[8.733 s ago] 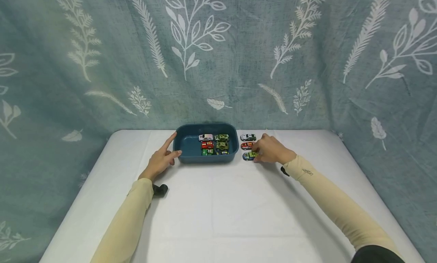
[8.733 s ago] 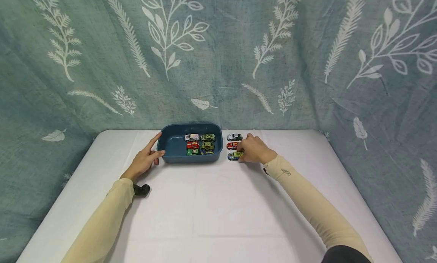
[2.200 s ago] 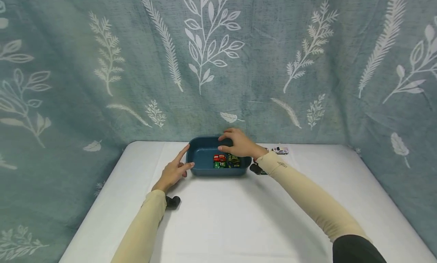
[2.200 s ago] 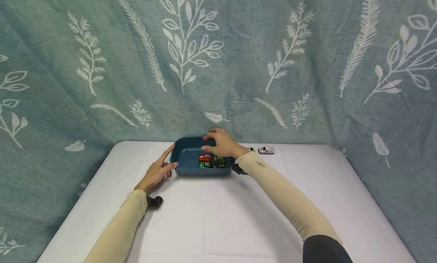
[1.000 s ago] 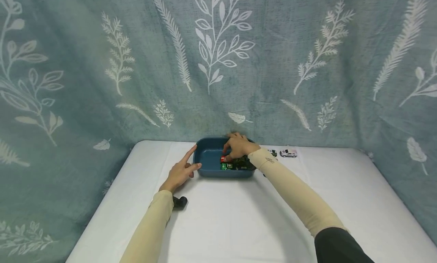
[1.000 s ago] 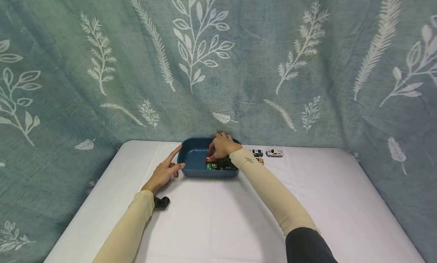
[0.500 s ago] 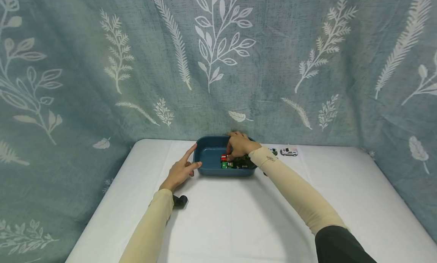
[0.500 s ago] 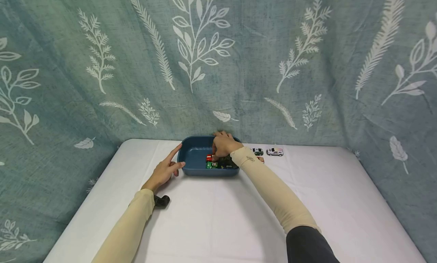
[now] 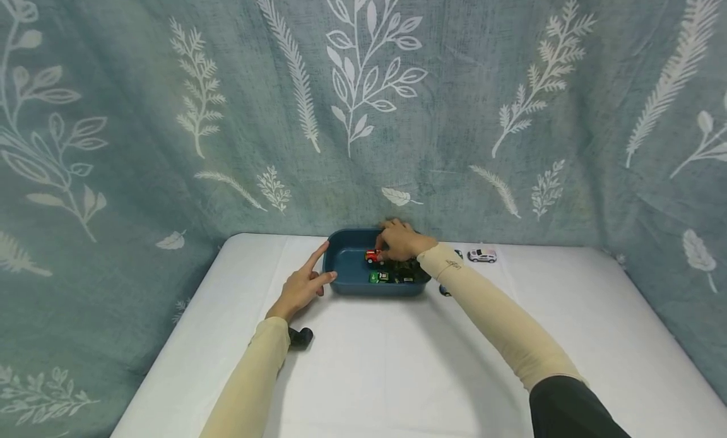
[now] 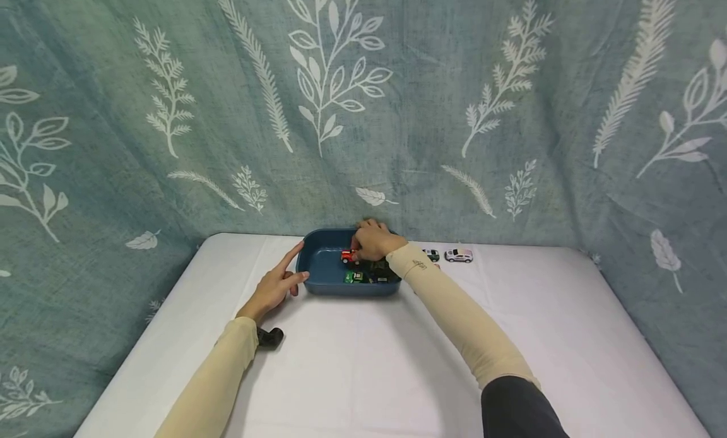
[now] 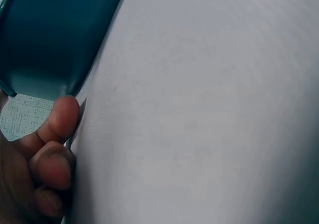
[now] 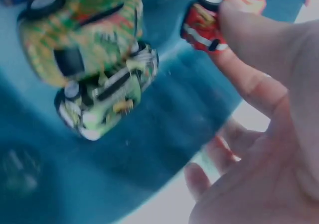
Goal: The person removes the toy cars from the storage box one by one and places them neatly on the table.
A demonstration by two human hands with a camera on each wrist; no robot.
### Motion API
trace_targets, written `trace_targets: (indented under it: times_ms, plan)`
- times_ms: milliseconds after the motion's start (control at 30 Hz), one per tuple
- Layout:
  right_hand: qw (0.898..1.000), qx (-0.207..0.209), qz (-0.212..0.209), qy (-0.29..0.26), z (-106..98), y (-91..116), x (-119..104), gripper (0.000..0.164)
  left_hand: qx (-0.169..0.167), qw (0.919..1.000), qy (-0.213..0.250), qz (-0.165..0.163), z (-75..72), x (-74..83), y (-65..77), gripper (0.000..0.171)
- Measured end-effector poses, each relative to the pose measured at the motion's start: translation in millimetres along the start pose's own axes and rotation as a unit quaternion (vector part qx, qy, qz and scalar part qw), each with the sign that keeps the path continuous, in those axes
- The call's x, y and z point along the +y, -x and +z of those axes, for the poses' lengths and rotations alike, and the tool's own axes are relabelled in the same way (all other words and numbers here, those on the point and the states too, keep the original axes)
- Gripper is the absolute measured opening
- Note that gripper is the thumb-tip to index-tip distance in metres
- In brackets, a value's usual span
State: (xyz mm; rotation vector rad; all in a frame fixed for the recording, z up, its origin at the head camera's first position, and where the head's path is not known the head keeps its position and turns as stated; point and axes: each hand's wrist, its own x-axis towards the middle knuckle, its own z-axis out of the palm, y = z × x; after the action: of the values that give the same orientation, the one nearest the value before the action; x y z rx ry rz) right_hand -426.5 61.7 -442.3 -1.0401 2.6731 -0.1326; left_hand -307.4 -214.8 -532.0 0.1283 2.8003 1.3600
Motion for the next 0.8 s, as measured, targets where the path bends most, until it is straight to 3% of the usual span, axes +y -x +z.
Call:
trace_targets:
  times_ms: [200, 400, 567, 800]
  plan:
    - [0.996, 0.068, -0.05, -0.014, -20, 18, 9, 0.03, 0.003, 0.9999, 0.002, 0.01, 0.5, 5.4, -1.2, 0.079]
    - [0.989, 0.125, -0.077, -0.011, -44, 51, 29, 0.03, -0.005, 0.9999, 0.002, 0.009, -0.3, 6.4, -3.1, 0.08]
    - [0.989, 0.135, -0.057, -0.008, -51, 86, 57, 0.029, -0.007, 1.0, 0.001, 0.005, 0.3, 4.2, -3.0, 0.08]
    - [0.993, 0.118, -0.005, 0.012, -43, 135, 98, 0.025, -0.003, 1.0, -0.004, 0.0, 1.3, 3.9, -0.2, 0.079]
